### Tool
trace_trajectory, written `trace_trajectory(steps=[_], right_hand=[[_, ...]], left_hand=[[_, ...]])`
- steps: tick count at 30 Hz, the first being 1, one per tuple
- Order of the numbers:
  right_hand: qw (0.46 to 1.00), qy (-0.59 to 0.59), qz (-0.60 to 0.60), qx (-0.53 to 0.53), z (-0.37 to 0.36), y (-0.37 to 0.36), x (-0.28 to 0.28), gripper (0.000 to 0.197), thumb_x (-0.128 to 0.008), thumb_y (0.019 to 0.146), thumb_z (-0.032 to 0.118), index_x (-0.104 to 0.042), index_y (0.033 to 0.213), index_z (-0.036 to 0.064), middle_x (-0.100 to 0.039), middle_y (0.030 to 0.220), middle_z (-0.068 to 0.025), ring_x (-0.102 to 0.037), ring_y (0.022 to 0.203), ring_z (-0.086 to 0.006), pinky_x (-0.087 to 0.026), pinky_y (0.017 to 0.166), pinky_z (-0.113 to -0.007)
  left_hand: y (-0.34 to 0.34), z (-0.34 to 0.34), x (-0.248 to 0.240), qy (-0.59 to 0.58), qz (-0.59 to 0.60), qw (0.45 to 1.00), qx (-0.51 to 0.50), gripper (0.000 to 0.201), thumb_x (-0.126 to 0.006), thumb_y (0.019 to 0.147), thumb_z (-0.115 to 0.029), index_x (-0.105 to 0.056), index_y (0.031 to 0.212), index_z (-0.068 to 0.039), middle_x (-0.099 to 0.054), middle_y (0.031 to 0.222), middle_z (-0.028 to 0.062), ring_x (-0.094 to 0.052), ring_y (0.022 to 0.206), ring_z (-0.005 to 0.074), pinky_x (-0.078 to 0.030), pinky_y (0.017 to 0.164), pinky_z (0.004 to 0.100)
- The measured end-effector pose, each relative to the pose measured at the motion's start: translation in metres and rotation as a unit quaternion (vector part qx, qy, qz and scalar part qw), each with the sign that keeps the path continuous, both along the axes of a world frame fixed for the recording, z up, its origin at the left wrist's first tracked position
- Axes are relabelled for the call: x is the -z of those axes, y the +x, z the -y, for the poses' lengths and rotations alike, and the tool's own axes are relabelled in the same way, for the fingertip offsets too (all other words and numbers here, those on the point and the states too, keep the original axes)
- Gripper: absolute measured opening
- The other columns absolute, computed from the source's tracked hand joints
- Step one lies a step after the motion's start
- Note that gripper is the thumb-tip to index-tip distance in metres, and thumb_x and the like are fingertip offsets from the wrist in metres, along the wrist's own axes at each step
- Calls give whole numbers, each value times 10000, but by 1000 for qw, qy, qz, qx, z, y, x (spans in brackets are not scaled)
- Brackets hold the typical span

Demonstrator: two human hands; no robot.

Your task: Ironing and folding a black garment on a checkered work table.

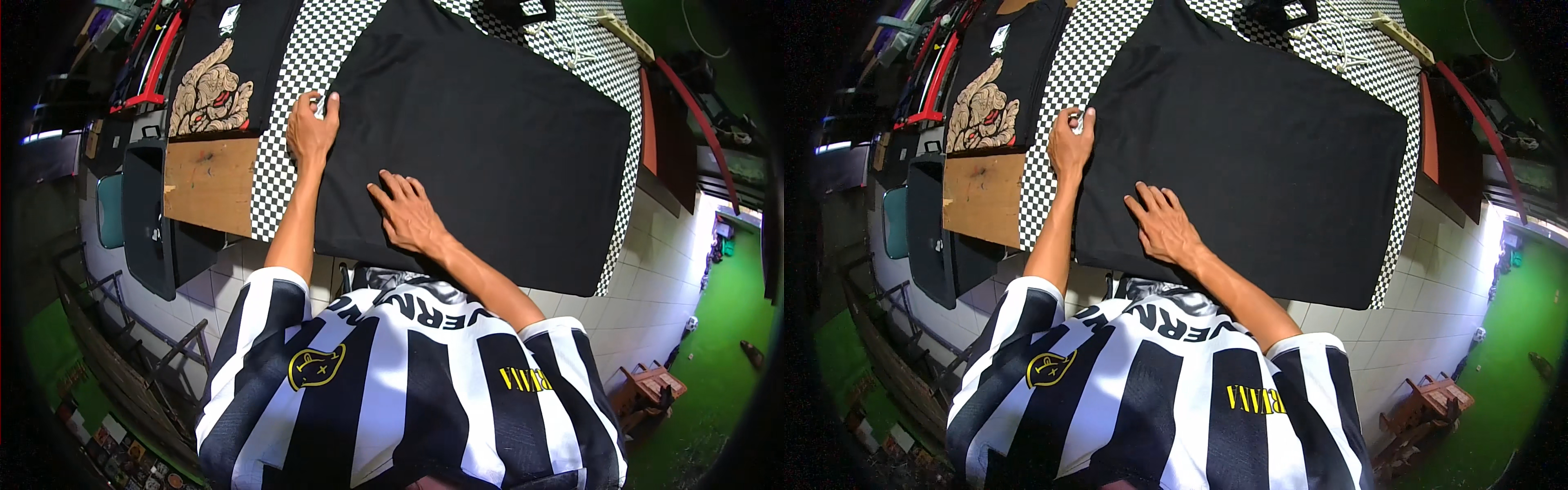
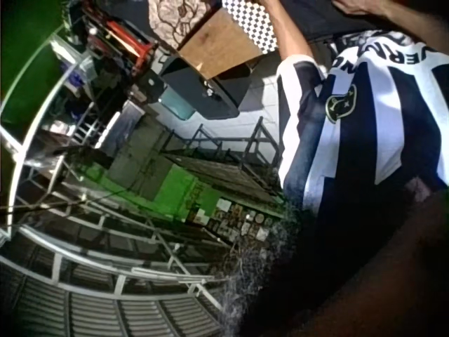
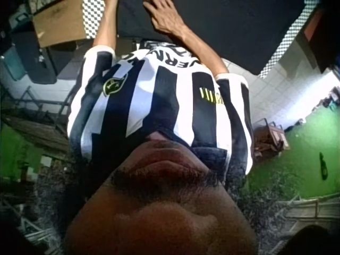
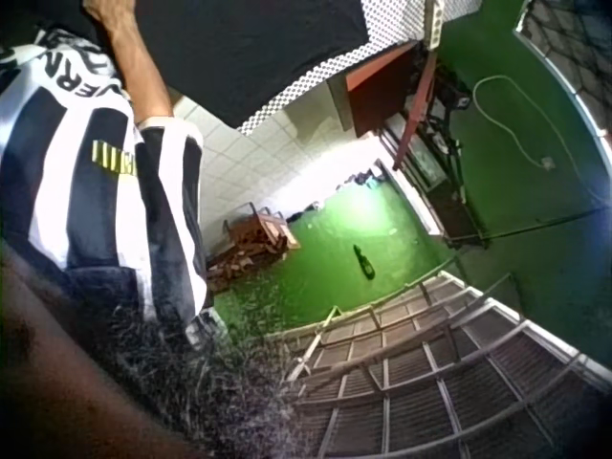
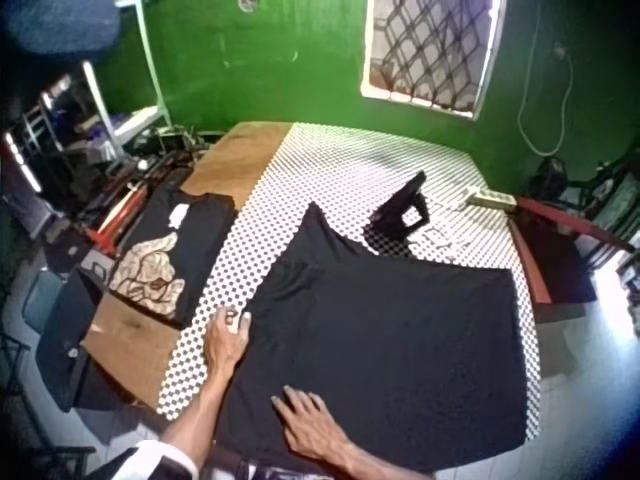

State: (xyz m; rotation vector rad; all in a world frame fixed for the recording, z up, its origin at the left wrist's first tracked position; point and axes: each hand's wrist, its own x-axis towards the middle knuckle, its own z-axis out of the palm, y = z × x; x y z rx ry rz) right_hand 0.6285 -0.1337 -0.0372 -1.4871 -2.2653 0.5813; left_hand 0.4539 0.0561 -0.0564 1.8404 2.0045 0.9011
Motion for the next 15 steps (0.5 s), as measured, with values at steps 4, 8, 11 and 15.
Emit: trace_trajectory(steps=[4,8,11,15], right_hand=[[999,-4,-3,39,0,-3,5,548,-614,861,138,-513,1396,74,-437,1468,-207,-446,1337,-361,-279,1158,-512],[994,8,-6,106,-4,-5,1,530,-610,872,138,-518,1391,82,-448,1455,-198,-448,1333,-349,-261,1159,-518],[989,17,10,149,-10,0,7,533,-608,873,131,-512,1394,87,-454,1449,-188,-457,1322,-343,-264,1153,-511],[987,9,27,156,-15,-4,14,559,-597,885,151,-491,1431,92,-427,1495,-191,-439,1355,-337,-245,1168,-512]], left_hand=[[24,-71,8,-11,-57,998,17,431,-643,909,-509,-739,1038,-109,-679,1140,150,-599,1107,370,-449,951,491],[46,-87,8,5,-132,990,57,337,-643,932,-437,-722,971,-112,-692,1107,149,-620,1070,366,-466,906,485],[49,-97,4,0,27,999,45,259,-572,1006,-333,-607,977,-79,-701,797,186,-674,807,429,-495,701,515],[35,-116,-5,9,20,995,101,269,-578,1002,-359,-593,998,-91,-685,727,204,-672,745,445,-490,667,536]])
